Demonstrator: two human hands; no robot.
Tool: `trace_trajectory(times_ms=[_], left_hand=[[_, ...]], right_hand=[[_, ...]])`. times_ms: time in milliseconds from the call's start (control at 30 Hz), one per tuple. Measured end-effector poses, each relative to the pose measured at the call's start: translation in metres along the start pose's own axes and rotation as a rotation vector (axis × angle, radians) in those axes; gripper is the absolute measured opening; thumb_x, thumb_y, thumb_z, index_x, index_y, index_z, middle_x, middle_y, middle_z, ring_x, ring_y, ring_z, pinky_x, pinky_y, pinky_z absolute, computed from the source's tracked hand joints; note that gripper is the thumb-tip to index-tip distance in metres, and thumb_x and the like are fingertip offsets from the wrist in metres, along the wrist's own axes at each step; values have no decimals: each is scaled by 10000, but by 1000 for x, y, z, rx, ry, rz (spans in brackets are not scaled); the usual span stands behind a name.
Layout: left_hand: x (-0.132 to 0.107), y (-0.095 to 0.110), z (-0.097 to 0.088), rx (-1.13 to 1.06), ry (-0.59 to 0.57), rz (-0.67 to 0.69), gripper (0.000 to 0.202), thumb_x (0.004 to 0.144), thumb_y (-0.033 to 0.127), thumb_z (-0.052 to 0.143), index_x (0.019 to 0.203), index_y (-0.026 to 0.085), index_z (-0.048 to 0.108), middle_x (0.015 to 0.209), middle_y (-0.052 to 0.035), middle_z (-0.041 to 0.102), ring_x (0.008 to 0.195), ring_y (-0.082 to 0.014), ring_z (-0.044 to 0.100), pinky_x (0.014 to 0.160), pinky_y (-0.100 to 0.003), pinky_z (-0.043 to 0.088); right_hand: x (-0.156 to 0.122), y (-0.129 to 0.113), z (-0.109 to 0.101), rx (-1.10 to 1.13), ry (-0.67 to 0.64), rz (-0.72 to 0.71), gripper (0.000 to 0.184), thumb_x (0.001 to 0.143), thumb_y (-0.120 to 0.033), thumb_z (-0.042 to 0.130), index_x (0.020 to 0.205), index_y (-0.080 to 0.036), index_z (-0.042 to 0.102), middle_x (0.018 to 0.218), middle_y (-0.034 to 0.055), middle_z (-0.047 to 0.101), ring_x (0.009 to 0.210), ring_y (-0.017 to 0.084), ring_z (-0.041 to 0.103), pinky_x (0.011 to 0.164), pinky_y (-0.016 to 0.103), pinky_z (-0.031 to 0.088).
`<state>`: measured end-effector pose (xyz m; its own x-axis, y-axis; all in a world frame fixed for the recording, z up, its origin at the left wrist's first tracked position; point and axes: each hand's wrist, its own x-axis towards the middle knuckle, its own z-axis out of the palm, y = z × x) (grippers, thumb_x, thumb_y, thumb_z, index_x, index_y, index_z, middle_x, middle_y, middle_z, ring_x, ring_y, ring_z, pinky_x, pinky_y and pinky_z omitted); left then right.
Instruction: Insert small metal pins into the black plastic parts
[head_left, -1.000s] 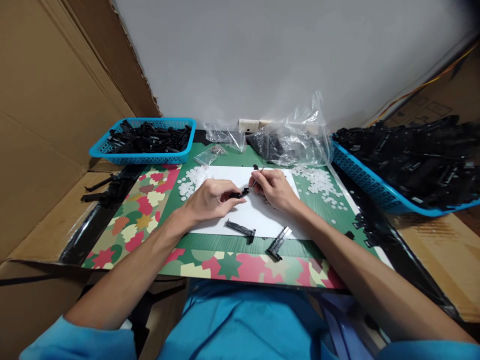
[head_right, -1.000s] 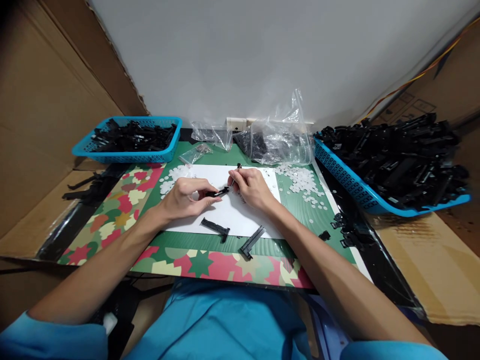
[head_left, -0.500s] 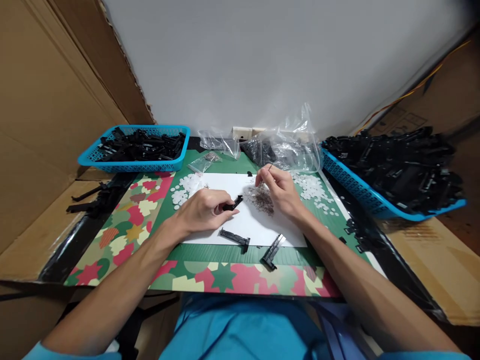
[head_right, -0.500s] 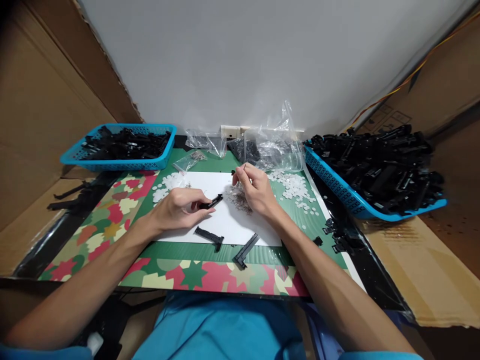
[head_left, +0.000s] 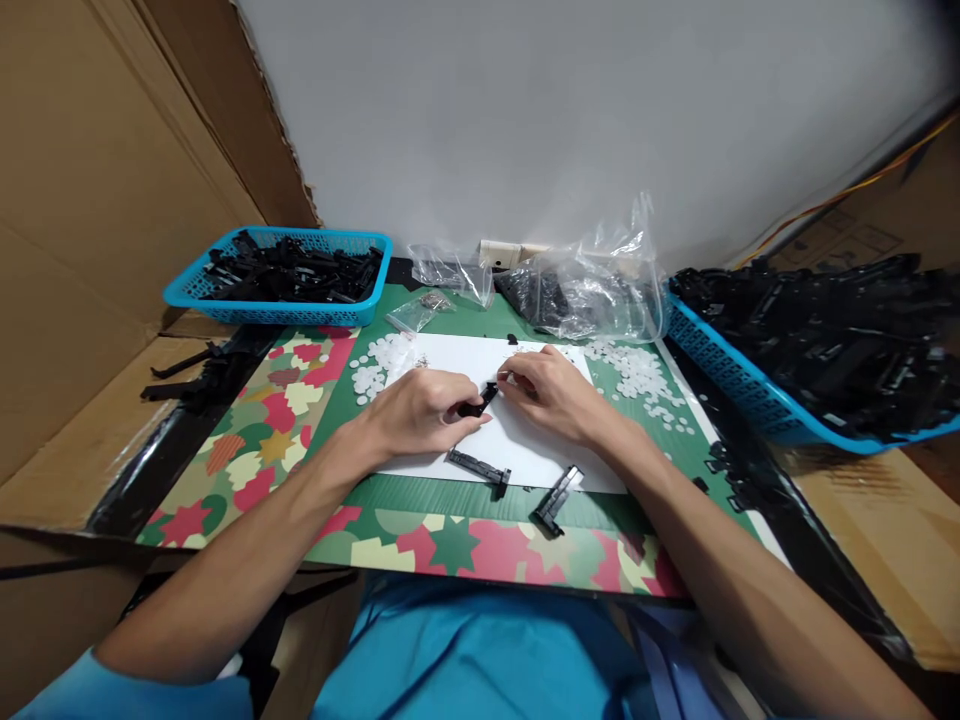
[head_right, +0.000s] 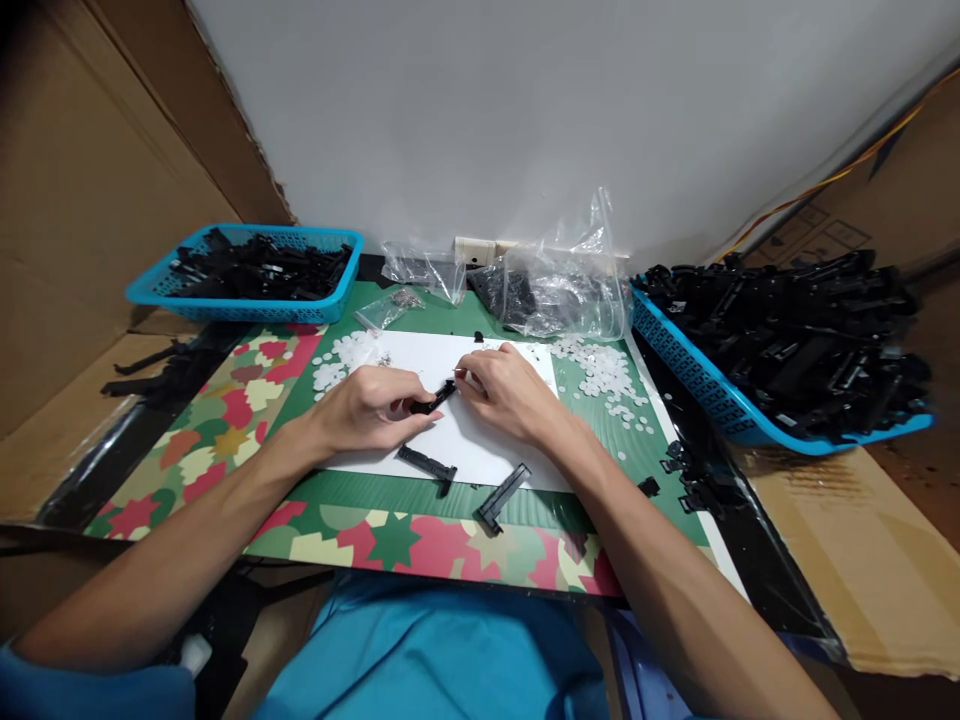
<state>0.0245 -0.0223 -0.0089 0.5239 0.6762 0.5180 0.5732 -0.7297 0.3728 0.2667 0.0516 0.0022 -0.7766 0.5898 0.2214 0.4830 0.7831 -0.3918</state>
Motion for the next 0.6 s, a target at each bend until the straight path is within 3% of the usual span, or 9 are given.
trace_trajectory(times_ms=[333,467,600], left_hand=[[-2,-2,3,-6,-7,-17,139,967,270,733,901,148,733,756,-26,726,633,-150,634,596,-303,438],[-3,-2,2,1,0,-24,172,973,293,732,876,151,732,740,-27,728,617,-143,636,584,-295,436],[-2,-2,2,5,3,-38,190,970,313,738,863,156,731,737,-30,733,622,-148,646,583,-294,443]], right_hand=[[2,-3,11,49,90,76,206,959,-208,626,759,-191,667,670,7,635,600,150,442,839,389,375],[1,-6,17,44,153,138,82,873,-170,684,815,-191,737,658,22,666,637,180,466,797,376,382],[1,-8,19,14,170,132,90,843,-149,681,784,-200,726,634,29,655,642,194,467,775,375,375]])
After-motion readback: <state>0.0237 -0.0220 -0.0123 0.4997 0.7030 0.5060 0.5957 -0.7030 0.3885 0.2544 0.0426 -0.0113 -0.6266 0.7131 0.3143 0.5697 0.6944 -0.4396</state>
